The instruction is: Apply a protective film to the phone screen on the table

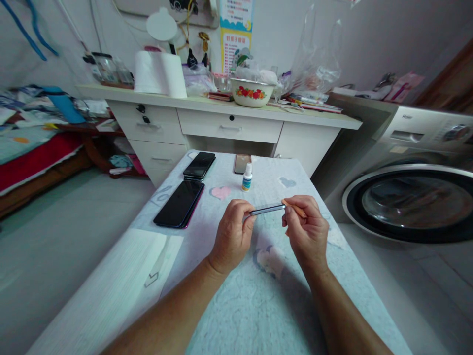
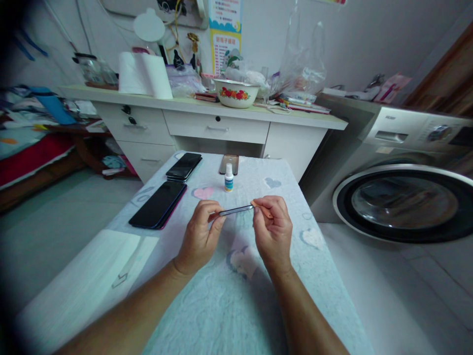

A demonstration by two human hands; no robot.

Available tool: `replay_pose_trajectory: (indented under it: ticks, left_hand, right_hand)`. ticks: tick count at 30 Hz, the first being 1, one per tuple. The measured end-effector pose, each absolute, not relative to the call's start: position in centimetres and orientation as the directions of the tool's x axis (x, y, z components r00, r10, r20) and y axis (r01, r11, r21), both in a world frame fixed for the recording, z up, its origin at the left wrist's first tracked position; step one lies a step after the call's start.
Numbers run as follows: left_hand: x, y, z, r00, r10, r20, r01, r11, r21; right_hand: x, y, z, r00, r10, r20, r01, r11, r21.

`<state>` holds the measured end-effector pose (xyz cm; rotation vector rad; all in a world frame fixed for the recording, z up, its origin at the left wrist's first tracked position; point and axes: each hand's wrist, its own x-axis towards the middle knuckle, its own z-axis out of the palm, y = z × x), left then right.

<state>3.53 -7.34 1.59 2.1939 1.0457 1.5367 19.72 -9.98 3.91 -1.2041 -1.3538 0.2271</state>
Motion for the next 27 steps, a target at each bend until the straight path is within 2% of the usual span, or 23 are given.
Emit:
replay_pose_trajectory:
  ticks: [5,13,19,27]
  left_hand:
    - [3.5,-7.3,1.8,0.216,0.712,0.668,0.419,-0.686,0.595]
    - [3.0,-7.2,2.2,0.340,0.681,0.648,0.509,-0.713,0.482]
    - [3.3,-7.1,1.9,0.341,0.767,0.543,0.538,-0.633,0.556]
    - [3.2,-6.4,1.3,0.402,0.849,0.343,0.560,-0.524,0.642]
  right_hand:
    - [19.8,-10.0,4.1,0.282,0.690,0.667,0.545,0.456,-0.703]
    - [19.6,-9.9,4.1,0.211,0.683,0.699,0.574,0.492,-0.654]
    - [19.0,-10.2,4.4,0.104,0.670,0.735,0.651,0.513,-0.559]
    - [18.3,-10.2,3.5,-0.053,0.704,0.708,0.733,0.509,-0.451]
